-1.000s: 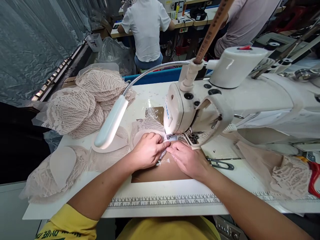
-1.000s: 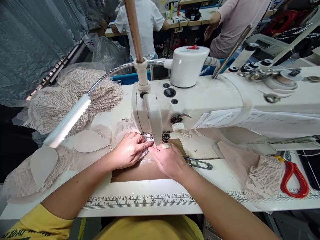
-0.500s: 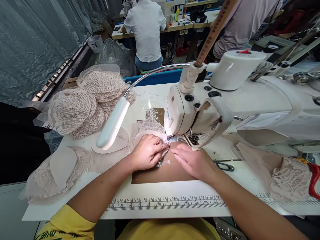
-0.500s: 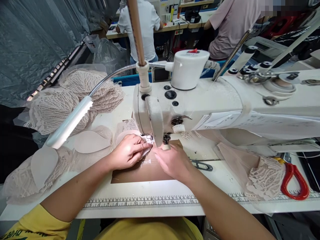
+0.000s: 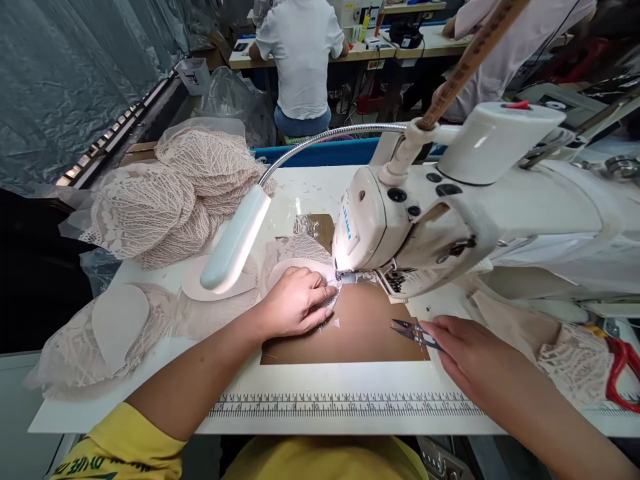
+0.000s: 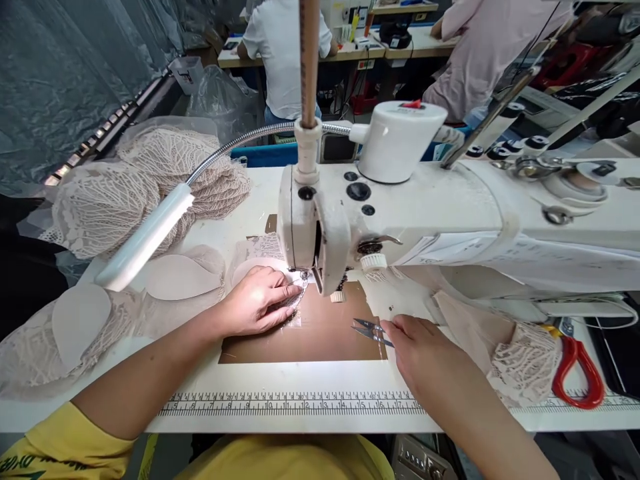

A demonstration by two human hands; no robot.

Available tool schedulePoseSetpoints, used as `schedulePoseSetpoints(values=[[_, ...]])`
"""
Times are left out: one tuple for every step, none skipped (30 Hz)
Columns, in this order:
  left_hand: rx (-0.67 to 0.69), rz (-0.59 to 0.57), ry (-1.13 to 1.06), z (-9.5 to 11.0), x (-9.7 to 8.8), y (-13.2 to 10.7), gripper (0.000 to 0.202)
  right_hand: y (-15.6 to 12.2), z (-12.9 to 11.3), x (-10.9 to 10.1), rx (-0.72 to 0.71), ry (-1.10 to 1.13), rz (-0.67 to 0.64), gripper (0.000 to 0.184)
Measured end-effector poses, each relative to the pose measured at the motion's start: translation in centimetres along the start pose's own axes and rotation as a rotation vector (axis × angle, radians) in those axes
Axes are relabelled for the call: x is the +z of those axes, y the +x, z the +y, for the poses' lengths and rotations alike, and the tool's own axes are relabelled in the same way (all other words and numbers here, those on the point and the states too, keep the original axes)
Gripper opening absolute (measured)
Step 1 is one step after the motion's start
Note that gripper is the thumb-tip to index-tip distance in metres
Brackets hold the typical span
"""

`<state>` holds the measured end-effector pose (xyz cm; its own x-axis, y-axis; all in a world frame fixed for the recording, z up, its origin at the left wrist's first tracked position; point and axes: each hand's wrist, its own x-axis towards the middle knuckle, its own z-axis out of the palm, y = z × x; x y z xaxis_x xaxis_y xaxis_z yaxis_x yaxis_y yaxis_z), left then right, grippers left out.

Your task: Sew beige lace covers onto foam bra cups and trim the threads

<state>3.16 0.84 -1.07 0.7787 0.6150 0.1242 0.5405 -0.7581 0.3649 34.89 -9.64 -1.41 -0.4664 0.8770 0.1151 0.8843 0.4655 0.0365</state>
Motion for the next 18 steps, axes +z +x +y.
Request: schedulePoseSetpoints(values=[[0.0,0.001,-0.001,0.0,0.0,0.0,0.036,-0.1,0.0,0.4,-0.032,-0.029,0.011,0.037],[-0.001,0.002,-0.005,-0.1,0.0,0.0,0.037,-0.2,0.0,0.7,-0.058,-0.056,0.009,0.04],[-0.003,0.003,-0.01,-0.1,0.0,0.0,0.037,-0.1,0.0,1.0,-0.074,-0.075,-0.008,0.045],[-0.004,0.002,-0.014,-0.1,0.0,0.0,0.037,0.0,0.0,1.2,-0.071,-0.087,-0.03,0.049],[-0.004,0.002,-0.018,-0.1,0.0,0.0,0.038,0.2,-0.1,1.2,-0.049,-0.096,-0.049,0.051],[-0.003,0.001,-0.022,-0.2,-0.1,-0.1,0.038,0.4,-0.1,1.1,-0.013,-0.098,-0.055,0.051],[-0.001,-0.001,-0.025,-0.2,-0.1,0.0,0.038,0.8,-0.2,0.9,0.021,-0.09,-0.051,0.05],[0.002,-0.006,-0.026,-0.2,-0.1,0.0,0.039,1.2,-0.4,0.4,0.052,-0.075,-0.039,0.048],[0.006,-0.011,-0.023,-0.2,-0.2,0.0,0.04,1.8,-0.6,-0.1,0.073,-0.054,-0.024,0.045],[0.012,-0.02,-0.017,-0.2,-0.2,0.0,0.041,2.5,-0.9,-0.8,0.073,-0.025,-0.016,0.042],[0.02,-0.027,-0.007,-0.2,-0.3,0.0,0.042,3.3,-1.3,-1.4,0.065,0.005,-0.014,0.039],[0.03,-0.034,0.005,-0.2,-0.3,0.0,0.042,4.2,-1.7,-2.0,0.056,0.024,-0.02,0.038],[0.041,-0.038,0.017,-0.2,-0.4,0.0,0.041,5.1,-2.1,-2.5,0.041,0.028,-0.017,0.037],[0.05,-0.04,0.028,-0.2,-0.4,0.1,0.04,6.0,-2.6,-2.9,0.029,0.024,-0.018,0.037],[0.057,-0.04,0.035,-0.2,-0.4,0.1,0.039,6.8,-3.0,-3.2,0.013,0.026,-0.015,0.035],[0.062,-0.039,0.037,-0.2,-0.4,0.1,0.038,7.6,-3.4,-3.3,0.005,0.028,-0.016,0.033],[0.065,-0.036,0.034,-0.3,-0.4,0.1,0.038,8.2,-3.8,-3.3,0.003,0.031,-0.023,0.032],[0.066,-0.032,0.027,-0.3,-0.4,0.1,0.037,8.8,-4.0,-3.2,0.005,0.037,-0.032,0.031]])
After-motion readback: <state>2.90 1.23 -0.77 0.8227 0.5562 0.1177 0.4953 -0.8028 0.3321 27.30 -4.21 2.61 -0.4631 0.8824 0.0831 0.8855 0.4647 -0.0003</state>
